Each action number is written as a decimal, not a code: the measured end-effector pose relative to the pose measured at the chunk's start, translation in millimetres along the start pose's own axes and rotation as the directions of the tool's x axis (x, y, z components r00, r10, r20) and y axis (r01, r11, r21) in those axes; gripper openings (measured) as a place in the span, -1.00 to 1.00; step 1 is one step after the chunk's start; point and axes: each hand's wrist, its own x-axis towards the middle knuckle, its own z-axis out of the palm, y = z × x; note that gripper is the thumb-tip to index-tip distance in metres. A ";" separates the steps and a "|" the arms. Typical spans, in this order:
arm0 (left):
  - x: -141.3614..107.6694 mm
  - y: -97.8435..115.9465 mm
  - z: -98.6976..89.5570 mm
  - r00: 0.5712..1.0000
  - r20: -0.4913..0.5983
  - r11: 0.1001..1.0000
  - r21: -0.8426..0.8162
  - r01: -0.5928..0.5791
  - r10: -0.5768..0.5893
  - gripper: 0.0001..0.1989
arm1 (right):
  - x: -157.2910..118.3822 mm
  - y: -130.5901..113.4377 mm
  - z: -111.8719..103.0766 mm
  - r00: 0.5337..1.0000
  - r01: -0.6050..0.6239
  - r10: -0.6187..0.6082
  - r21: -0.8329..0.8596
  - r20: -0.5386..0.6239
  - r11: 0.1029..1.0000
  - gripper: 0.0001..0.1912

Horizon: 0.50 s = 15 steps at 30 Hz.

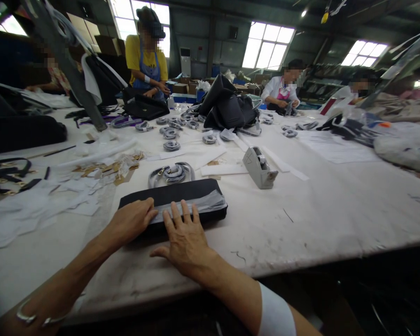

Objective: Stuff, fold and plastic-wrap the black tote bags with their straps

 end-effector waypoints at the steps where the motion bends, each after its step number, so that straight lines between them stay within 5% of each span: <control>1: -0.2 0.2 -0.9 1.000 0.007 1.000 0.002 -0.005 0.005 -0.77 | 1.9 0.1 -3.3 1.000 -0.024 0.024 -0.001 -0.010 1.000 -0.08; 5: -3.0 1.6 -4.6 1.000 0.007 1.000 -0.004 -0.009 0.009 -0.79 | 10.4 27.2 -30.6 0.978 -0.135 0.144 0.067 -0.150 0.989 -0.39; 9: -4.9 3.1 -7.2 1.000 0.013 0.999 -0.035 0.013 -0.012 -0.80 | 9.6 87.7 -61.2 0.845 -0.299 0.350 0.184 -0.404 0.936 -0.62; 11: -4.7 3.5 -7.8 1.000 0.014 0.999 -0.036 0.011 -0.010 -0.80 | 5.2 113.1 -69.5 0.801 -0.386 0.475 0.292 -0.364 0.875 -0.64; 15: -4.4 3.8 -8.2 1.000 0.019 1.000 -0.021 0.004 -0.003 -0.80 | 1.2 133.7 -71.7 0.783 -0.533 0.616 0.418 -0.087 0.736 -0.59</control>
